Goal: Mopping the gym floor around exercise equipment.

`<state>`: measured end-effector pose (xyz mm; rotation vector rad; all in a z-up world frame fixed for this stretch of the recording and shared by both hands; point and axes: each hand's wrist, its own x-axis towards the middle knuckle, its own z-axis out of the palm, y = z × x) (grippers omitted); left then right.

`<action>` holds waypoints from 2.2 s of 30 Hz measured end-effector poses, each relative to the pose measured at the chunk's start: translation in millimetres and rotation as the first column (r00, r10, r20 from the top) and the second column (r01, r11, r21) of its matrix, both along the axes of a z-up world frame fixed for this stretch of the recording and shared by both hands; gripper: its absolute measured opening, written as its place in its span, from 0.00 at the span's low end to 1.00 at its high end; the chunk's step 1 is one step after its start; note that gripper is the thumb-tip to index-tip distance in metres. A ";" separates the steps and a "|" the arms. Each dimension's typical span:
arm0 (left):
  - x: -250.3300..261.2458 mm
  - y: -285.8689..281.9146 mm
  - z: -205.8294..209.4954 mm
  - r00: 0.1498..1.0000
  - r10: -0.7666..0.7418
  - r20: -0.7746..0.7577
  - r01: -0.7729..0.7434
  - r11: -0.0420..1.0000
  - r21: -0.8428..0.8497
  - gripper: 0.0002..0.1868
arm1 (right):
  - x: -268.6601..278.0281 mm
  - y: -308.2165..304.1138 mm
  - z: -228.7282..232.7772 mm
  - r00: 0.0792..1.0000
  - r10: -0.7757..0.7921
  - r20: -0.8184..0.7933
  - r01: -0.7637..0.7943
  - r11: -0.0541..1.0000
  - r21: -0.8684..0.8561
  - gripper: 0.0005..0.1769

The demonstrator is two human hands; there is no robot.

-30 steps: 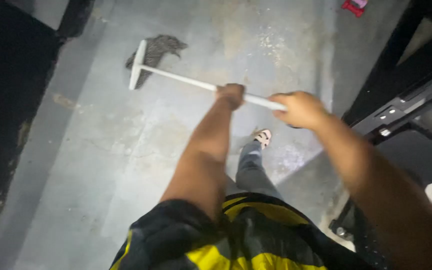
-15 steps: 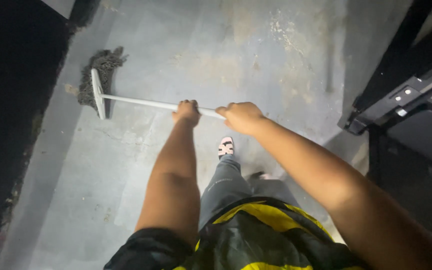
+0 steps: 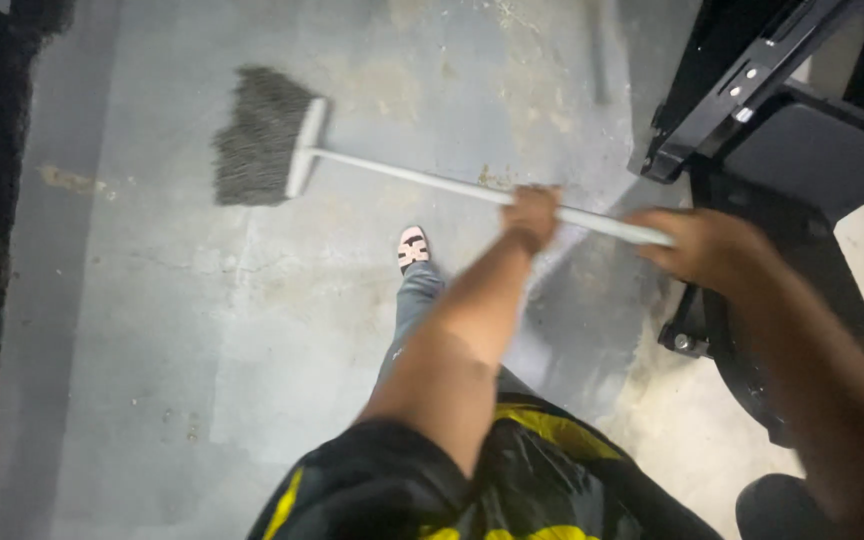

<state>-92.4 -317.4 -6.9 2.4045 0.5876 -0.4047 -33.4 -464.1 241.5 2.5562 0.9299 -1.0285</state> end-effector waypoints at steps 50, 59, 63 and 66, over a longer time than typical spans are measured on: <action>-368.1 412.5 26.4 0.877 0.387 -0.287 -0.360 0.922 0.142 0.52 | -321.2 455.9 -144.6 0.986 0.166 0.014 -0.155 0.880 0.449 0.14; -358.4 361.1 53.4 0.891 0.249 -0.379 -0.191 0.964 0.185 0.56 | -314.7 388.4 -142.4 0.995 0.098 -0.025 -0.080 0.914 0.398 0.17; -356.3 320.9 55.6 0.935 0.173 -0.308 -0.111 0.972 0.209 0.57 | -303.8 332.5 -106.7 0.996 0.075 -0.048 -0.053 0.936 0.349 0.20; -345.9 274.4 68.0 0.957 0.053 -0.284 0.012 0.974 0.225 0.57 | -294.1 280.5 -96.0 0.998 0.044 -0.040 -0.027 0.935 0.353 0.23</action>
